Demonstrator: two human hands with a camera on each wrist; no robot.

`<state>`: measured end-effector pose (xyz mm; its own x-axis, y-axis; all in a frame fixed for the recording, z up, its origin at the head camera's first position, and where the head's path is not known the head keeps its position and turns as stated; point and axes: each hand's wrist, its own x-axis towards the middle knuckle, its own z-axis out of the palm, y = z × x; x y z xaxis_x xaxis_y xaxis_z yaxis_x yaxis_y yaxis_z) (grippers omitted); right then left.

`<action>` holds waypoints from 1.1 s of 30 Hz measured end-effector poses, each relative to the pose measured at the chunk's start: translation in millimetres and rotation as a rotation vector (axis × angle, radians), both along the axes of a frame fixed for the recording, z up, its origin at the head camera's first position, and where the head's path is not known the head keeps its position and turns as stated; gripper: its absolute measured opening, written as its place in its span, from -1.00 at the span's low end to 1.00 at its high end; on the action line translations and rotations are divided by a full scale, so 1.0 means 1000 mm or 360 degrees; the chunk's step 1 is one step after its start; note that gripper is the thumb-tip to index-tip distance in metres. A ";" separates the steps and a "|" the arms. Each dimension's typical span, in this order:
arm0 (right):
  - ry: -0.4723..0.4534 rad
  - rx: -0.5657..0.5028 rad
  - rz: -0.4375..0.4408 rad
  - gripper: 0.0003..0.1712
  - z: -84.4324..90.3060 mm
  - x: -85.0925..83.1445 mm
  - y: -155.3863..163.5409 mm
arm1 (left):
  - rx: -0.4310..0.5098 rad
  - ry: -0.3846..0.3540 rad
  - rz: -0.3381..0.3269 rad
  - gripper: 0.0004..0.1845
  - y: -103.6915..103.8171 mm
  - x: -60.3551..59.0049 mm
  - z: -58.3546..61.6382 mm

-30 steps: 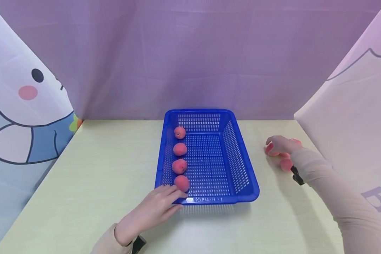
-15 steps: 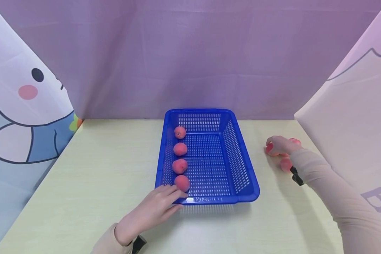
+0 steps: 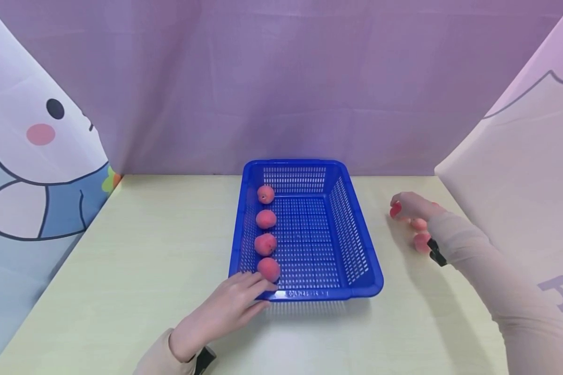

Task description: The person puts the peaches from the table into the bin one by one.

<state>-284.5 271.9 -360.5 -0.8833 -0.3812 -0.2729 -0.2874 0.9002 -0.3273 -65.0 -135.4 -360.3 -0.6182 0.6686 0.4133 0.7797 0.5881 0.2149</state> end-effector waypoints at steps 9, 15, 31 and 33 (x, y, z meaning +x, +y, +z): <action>0.0093 0.0042 0.0080 -0.58 0.016 -0.011 -0.009 | 0.0000 0.0023 -0.0003 -0.74 0.000 0.000 -0.001; 0.0065 0.0054 0.0036 -0.57 0.031 -0.015 -0.018 | 0.0038 0.0067 -0.0011 -0.74 0.000 0.000 -0.002; 0.0241 0.0089 0.0143 -0.61 0.073 -0.025 -0.048 | 0.0001 -0.0003 0.0017 -0.74 0.000 -0.001 -0.001; 0.0285 0.0102 0.0194 -0.63 0.077 -0.027 -0.053 | 0.0000 -0.0009 0.0019 -0.74 0.000 -0.001 -0.001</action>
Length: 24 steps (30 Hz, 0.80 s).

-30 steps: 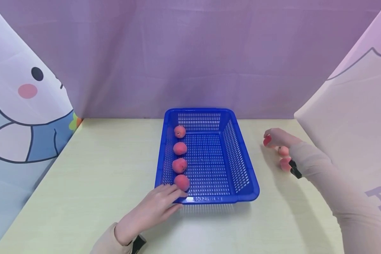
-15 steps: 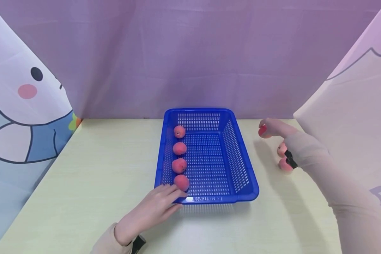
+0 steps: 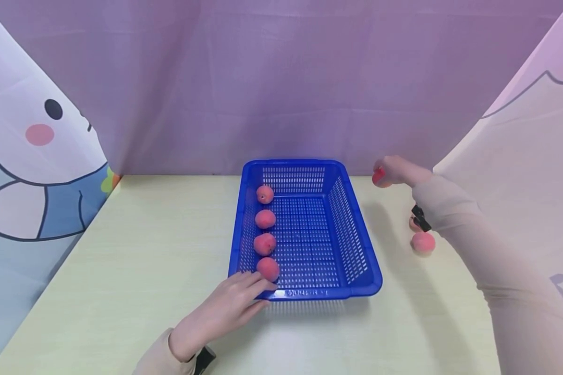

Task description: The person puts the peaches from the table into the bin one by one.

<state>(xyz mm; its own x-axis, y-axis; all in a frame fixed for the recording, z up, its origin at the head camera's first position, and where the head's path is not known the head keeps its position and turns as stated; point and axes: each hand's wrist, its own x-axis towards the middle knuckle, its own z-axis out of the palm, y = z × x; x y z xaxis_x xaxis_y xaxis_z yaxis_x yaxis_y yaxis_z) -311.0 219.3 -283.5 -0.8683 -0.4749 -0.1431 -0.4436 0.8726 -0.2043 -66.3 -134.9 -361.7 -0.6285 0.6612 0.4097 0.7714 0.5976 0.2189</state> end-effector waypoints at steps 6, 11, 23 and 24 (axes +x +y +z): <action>-0.0005 -0.0004 0.0002 -0.65 0.014 -0.002 -0.015 | -0.0002 -0.0005 0.0004 -0.74 0.000 0.000 0.000; -0.0012 -0.0019 0.0030 -0.64 0.021 -0.004 -0.026 | -0.0006 0.0005 0.0004 -0.75 0.001 -0.001 0.001; -0.0061 0.0016 0.0062 -0.64 0.031 -0.006 -0.057 | 0.0004 0.0026 -0.0012 -0.74 0.000 -0.001 0.001; -0.0055 0.0027 0.0072 -0.64 0.031 -0.006 -0.060 | 0.0004 0.0028 -0.0012 -0.74 0.000 -0.001 0.000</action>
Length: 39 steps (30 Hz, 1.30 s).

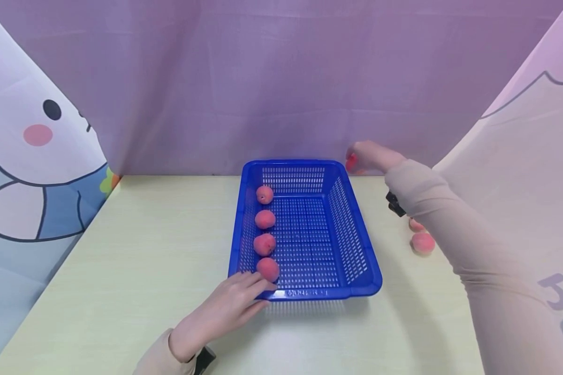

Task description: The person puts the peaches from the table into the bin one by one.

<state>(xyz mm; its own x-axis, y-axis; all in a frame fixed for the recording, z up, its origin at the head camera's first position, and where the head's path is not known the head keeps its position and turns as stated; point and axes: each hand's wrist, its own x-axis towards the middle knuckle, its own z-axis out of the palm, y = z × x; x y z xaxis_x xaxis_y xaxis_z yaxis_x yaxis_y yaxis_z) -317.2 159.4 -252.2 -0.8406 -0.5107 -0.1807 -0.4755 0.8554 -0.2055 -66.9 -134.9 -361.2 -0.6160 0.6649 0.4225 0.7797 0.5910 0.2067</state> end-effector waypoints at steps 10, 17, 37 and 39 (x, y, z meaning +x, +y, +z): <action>0.0032 0.0055 0.0064 -0.61 0.002 -0.004 -0.028 | -0.0003 -0.0005 0.0006 -0.75 0.000 0.000 -0.001; -0.0042 0.0045 0.0027 -0.67 -0.002 -0.004 -0.045 | -0.0003 0.0015 -0.0003 -0.74 0.000 0.001 0.000; -0.0093 0.0039 -0.0071 -0.70 -0.019 -0.004 -0.087 | 0.0010 -0.0008 -0.0002 -0.74 0.000 0.001 0.000; -0.0119 0.0009 -0.0100 -0.69 -0.023 -0.004 -0.090 | 0.0010 -0.0008 -0.0001 -0.74 0.000 0.002 0.000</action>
